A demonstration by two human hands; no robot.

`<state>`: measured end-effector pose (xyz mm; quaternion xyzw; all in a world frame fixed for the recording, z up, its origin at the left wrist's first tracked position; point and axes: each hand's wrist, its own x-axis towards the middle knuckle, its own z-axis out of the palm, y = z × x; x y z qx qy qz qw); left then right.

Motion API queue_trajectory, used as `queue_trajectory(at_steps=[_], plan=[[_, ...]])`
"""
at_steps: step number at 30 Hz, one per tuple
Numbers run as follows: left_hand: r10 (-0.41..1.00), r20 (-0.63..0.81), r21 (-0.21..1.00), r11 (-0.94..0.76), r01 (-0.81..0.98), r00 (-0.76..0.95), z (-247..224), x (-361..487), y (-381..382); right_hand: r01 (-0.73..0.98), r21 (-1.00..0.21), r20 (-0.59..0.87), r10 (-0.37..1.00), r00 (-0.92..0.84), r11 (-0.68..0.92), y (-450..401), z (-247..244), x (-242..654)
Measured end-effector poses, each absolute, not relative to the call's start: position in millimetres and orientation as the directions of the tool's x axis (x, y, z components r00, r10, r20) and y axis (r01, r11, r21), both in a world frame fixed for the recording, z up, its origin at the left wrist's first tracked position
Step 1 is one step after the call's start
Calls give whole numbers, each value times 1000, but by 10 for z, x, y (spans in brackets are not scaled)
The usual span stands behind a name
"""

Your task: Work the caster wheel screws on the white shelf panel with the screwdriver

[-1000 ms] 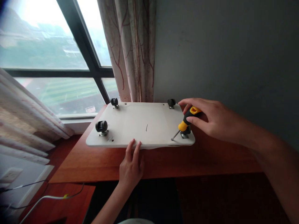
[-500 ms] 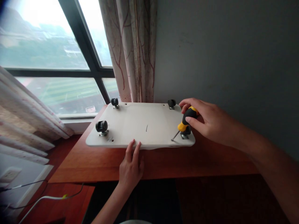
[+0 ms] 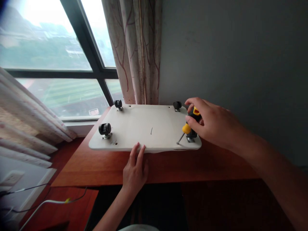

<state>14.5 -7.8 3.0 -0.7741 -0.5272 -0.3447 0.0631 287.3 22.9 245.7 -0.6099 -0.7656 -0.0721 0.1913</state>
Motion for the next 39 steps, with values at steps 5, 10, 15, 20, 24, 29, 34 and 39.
queue_trajectory(at_steps=[5, 10, 15, 20, 24, 29, 34, 39], plan=[[766, 611, 260, -435, 862, 202, 29, 145, -77, 881, -292, 239, 921, -308, 371, 240, 2583, 2957], [763, 615, 258, -433, 863, 199, 19, 148, -76, 907, -275, 258, 933, -250, 319, 246, 2590, 2965], [762, 617, 257, -431, 865, 197, 25, 148, -78, 972, -58, 395, 899, -187, 228, 260, 2513, 2967], [769, 608, 268, -434, 860, 198, 40, 152, -85, 983, -35, 402, 903, -149, 178, 203, 2463, 2934], [800, 561, 304, -437, 846, 212, 66, 140, -101, 962, -125, 335, 923, -191, 244, 144, 2508, 2936], [847, 478, 436, -460, 773, 234, 191, 81, -152, 965, -151, 261, 950, -170, 214, 102, 2616, 2989], [798, 563, 525, -547, 652, 215, 322, -131, -202, 975, -142, 286, 950, -123, 169, 37, 2665, 3092], [755, 557, 439, -622, 649, 347, 339, -537, -164, 980, -135, 424, 903, -75, 145, -43, 2615, 3192]])
